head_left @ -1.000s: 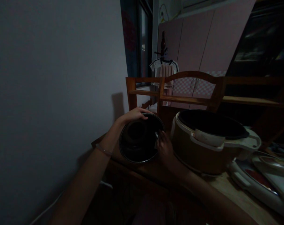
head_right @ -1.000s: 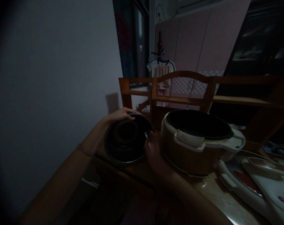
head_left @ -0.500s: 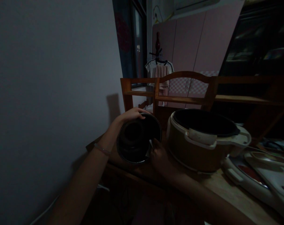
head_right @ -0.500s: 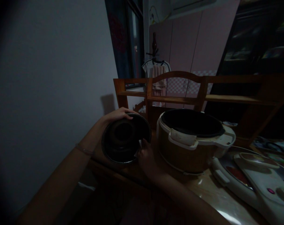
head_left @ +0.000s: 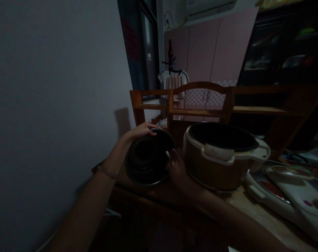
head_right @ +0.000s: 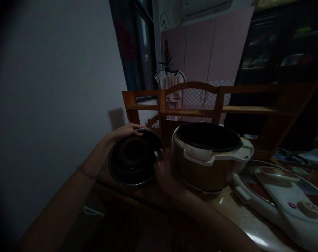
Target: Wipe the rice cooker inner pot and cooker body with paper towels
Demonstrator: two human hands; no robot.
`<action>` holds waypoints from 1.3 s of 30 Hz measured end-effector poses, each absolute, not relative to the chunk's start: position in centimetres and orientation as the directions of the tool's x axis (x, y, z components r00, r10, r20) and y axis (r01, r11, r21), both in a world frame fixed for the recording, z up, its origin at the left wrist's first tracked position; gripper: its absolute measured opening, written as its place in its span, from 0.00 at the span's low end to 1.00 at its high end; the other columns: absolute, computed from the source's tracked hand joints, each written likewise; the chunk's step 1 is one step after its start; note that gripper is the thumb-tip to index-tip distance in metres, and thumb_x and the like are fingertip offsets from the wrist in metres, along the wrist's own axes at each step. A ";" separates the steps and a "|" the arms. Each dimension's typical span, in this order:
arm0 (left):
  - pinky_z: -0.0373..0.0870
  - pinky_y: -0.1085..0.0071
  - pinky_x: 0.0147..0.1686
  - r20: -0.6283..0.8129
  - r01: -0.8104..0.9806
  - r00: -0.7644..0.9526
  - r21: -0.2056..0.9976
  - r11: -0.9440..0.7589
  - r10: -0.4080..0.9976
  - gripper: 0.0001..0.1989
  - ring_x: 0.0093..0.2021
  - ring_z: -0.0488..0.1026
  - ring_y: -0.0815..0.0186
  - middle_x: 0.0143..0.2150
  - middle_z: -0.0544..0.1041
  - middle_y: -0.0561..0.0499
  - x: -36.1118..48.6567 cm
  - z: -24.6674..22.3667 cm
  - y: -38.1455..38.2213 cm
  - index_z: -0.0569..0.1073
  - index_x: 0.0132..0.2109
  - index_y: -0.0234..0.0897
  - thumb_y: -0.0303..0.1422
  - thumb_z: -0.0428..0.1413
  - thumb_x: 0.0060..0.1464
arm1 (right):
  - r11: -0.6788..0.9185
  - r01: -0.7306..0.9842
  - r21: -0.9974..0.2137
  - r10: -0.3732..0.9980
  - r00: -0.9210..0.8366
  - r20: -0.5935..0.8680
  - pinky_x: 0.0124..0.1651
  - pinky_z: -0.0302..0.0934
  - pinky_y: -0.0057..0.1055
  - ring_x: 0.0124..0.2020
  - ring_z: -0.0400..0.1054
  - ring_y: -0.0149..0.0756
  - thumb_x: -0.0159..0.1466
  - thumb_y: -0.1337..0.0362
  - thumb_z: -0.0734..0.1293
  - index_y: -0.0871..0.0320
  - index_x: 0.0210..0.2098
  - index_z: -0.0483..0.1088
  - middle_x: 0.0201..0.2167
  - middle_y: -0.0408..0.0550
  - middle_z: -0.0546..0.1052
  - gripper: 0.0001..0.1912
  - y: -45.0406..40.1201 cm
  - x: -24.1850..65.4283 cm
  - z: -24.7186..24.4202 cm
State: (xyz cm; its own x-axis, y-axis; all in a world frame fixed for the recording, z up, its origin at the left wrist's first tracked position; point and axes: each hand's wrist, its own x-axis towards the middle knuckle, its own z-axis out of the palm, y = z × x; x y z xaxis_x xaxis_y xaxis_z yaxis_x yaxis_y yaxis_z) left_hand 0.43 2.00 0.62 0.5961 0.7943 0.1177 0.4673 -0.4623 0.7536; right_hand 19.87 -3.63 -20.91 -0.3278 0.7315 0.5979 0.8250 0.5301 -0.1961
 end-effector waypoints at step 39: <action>0.68 0.65 0.53 0.101 0.472 0.582 0.766 -0.436 0.807 0.27 0.52 0.75 0.55 0.51 0.80 0.51 0.0 0.0 3.6 0.77 0.56 0.38 0.33 0.60 0.46 | 0.523 0.811 0.262 0.610 -0.570 0.550 0.69 0.51 0.49 0.65 0.59 0.53 0.64 0.76 0.59 0.76 0.57 0.69 0.59 0.70 0.70 0.23 -7.5 19.9 -20.5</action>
State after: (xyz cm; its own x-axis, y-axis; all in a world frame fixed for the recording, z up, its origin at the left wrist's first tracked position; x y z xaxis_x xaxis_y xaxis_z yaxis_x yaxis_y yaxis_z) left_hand -0.01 3.63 -0.02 0.5819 0.8070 0.1007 0.4724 -0.4362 0.7659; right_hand 19.93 -7.48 -20.50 -0.5703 0.6098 0.5504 0.8114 0.5227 0.2616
